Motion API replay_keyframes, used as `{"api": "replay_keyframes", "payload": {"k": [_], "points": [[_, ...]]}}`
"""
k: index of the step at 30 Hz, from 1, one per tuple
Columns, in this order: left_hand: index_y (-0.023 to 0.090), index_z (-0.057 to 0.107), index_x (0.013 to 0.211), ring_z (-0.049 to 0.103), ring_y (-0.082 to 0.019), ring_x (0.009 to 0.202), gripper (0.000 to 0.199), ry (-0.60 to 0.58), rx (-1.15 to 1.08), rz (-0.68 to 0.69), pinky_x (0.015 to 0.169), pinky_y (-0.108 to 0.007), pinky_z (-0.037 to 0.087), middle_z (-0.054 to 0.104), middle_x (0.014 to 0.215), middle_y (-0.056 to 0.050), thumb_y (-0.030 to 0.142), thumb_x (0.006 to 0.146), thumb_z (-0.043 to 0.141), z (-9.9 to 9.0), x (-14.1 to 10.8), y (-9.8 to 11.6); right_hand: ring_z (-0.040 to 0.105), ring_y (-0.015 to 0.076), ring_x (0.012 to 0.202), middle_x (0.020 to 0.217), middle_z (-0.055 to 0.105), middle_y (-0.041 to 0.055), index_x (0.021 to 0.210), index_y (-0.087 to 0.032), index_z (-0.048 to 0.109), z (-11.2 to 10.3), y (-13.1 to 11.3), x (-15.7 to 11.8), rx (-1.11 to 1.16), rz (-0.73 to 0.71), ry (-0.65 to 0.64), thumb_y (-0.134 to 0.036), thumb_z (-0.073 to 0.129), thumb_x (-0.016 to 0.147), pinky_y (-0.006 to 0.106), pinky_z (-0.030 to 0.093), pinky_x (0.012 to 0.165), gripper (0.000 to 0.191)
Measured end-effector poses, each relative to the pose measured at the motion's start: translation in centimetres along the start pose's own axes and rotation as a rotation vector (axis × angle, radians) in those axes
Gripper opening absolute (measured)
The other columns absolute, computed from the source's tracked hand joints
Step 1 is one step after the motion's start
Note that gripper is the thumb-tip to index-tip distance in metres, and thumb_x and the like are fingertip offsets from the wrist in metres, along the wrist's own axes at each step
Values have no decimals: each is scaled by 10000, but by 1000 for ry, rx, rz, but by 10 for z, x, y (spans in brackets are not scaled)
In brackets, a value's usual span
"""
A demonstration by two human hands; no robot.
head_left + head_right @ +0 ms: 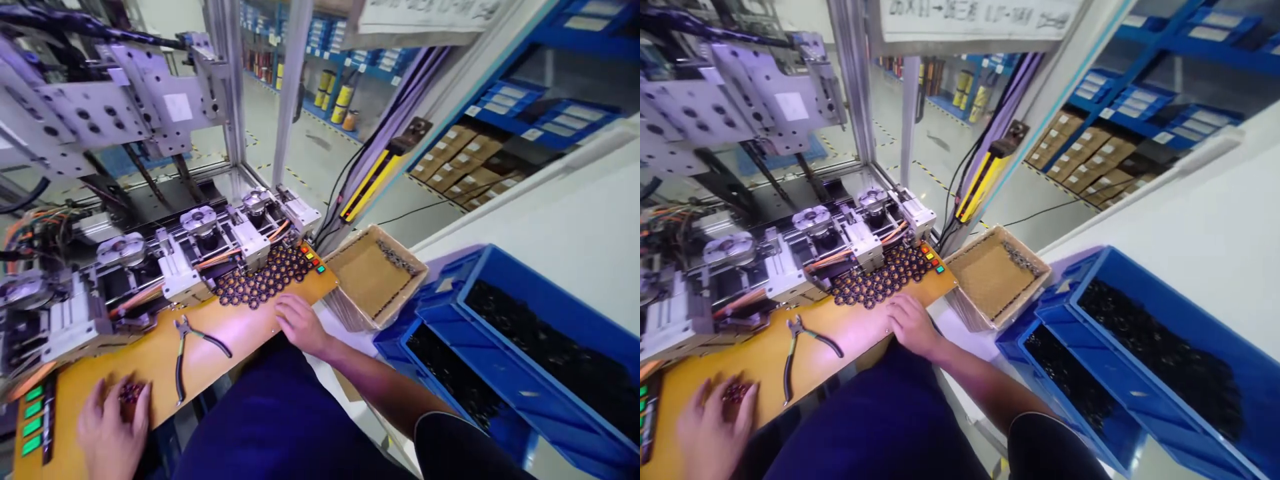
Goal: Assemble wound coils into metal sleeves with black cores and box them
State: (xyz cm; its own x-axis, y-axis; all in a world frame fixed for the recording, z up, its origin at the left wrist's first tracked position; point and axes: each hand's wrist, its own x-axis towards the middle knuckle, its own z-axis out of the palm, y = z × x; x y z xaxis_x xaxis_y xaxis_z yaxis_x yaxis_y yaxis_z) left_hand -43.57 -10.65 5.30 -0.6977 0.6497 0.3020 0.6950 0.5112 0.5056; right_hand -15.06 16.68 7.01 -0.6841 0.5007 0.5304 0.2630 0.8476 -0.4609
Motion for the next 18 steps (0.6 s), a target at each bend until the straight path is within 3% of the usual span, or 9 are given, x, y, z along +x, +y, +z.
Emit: {"api": "replay_keyframes", "payload": {"k": [3, 6, 11, 15, 18], "points": [[69, 660, 1090, 468, -483, 1373, 508, 74, 90, 33, 1121, -664, 357, 520, 1405, -320, 531, 895, 583, -1, 4, 1, 577, 280, 1221, 1155, 664, 135, 1079, -165, 690, 13, 1, 13, -13, -18, -75, -181, 573, 943, 490, 529, 1038, 180], [92, 596, 1254, 463, -452, 1391, 638, 132, 109, 23, 1135, -642, 366, 515, 1445, -281, 579, 845, 641, -7, -1, 5, 489, 330, 1347, 1292, 616, 171, 1021, -153, 716, 28, -3, 25, -31, -41, -150, -167, 615, 914, 558, 495, 1063, 147], [61, 517, 1380, 454, -457, 1398, 744, 218, 150, 26, 1143, -644, 364, 521, 1438, -287, 546, 838, 673, -37, -25, 21, 456, 371, 1382, 1339, 598, 210, 900, -128, 719, 42, -1, 32, -33, -52, -193, -76, 548, 916, 629, 482, 1029, 179], [97, 519, 1394, 513, -413, 1357, 690, 250, 90, -24, 1141, -616, 394, 569, 1399, -243, 469, 842, 699, -65, -31, 47, 497, 361, 1344, 1245, 643, 218, 840, -121, 706, 33, -13, 42, 39, -96, -182, -42, 497, 915, 629, 496, 1013, 236], [179, 642, 1246, 672, -333, 1146, 498, 130, -116, -55, 1062, -549, 498, 704, 1219, -152, 477, 849, 683, -79, -19, 81, 530, 289, 1320, 1270, 637, 169, 921, -152, 706, 14, -52, 61, 194, -176, -159, -101, 566, 921, 531, 509, 1062, 149]]}}
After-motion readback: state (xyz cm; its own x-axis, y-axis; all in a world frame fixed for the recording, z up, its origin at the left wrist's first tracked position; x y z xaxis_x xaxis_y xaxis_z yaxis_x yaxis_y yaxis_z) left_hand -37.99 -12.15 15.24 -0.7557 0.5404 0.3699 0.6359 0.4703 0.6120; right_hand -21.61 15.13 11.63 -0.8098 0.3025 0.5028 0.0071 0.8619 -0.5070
